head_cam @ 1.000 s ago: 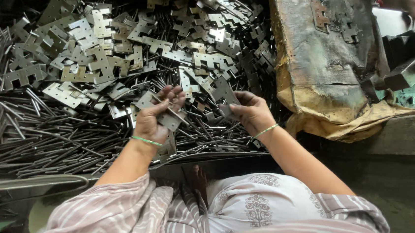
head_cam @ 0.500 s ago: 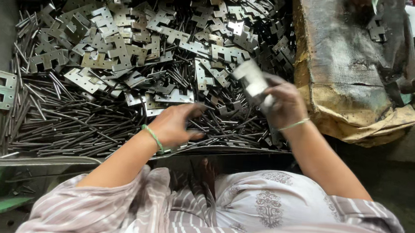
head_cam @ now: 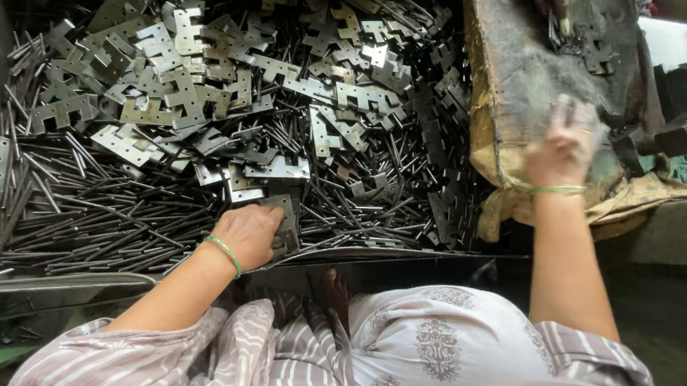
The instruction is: The person sorts small metal brackets and rods from a large bin, picking them up by hand and placing them into a cloth bag. Other workers are visible nearby performing similar tasks.
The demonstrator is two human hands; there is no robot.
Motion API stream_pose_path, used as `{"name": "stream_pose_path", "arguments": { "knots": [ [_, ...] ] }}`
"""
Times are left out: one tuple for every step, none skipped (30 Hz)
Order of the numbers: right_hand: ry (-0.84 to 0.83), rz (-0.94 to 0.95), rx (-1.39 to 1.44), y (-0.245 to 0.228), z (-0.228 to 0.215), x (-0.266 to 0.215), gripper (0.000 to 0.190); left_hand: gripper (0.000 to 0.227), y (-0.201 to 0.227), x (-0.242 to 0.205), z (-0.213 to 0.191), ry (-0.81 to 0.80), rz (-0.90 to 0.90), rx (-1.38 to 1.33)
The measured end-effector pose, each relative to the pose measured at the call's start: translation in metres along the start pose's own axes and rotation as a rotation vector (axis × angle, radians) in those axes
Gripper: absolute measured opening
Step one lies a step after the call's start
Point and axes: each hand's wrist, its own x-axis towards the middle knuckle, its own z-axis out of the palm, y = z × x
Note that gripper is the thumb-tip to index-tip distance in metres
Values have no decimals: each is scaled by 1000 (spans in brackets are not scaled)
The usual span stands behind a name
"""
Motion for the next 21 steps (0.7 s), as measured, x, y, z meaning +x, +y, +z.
{"name": "stream_pose_path", "arguments": {
  "knots": [
    [-38, -89, 18, -24, 4, -8, 38, 18, 1, 1, -5, 18, -29, -33],
    [-86, -263, -120, -50, 12, -21, 38, 13, 3, 2, -9, 29, -55, -69],
    [-62, -562, -625, -74, 23, -36, 45, 10, 2, 3, -15, 15, -104, -302],
    [169, -909, -46, -92, 33, -56, 67, 8, -1, 7, -24, 6, -151, -534],
    [-159, -869, 54, -121, 51, -64, 68, 8, -2, 11, -33, -4, -197, -766],
    [-258, -922, 152, -133, 63, -81, 53, 12, -4, 15, -41, 64, -105, -1059],
    [-188, -1034, 67, -142, 73, -89, 64, 16, -7, 16, -51, 132, -5, -1351],
    [-115, -1145, -17, -149, 82, -96, 75, 20, -9, 18, -59, 202, 103, -1638],
    [-207, -1092, 13, -149, 88, -101, 72, 21, -9, 18, -65, 259, 179, -1819],
    [-295, -1038, 41, -149, 93, -104, 69, 23, -11, 18, -72, 320, 261, -1998],
    [-383, -982, 69, -148, 96, -105, 65, 25, -11, 17, -77, 383, 348, -2174],
    [-414, -945, 82, -147, 97, -104, 59, 23, -11, 18, -81, 356, 323, -2157],
    [-445, -907, 94, -147, 99, -102, 53, 22, -10, 21, -83, 328, 298, -2139],
    [-484, -865, 111, -146, 102, -104, 47, 24, -6, 23, -80, 296, 263, -2124],
    [-490, -854, 118, -147, 105, -107, 40, 27, -4, 26, -76, 263, 229, -2108],
    [-489, -839, 124, -147, 108, -108, 33, 31, -1, 31, -72, 226, 201, -2089],
    [-489, -824, 129, -147, 111, -109, 26, 36, -2, 35, -67, 190, 174, -2069],
    [-441, -845, 157, -146, 114, -109, 24, 29, 11, 53, -53, 288, 277, -1615],
    [-394, -866, 184, -144, 117, -109, 22, 24, 20, 67, -40, 366, 360, -1156],
    [-345, -889, 213, -142, 120, -107, 20, 26, 21, 71, -28, 329, 290, -519],
    [-415, -797, 369, -139, 122, -105, 20, 28, 23, 72, -15, 275, 205, 115]
  ]
}}
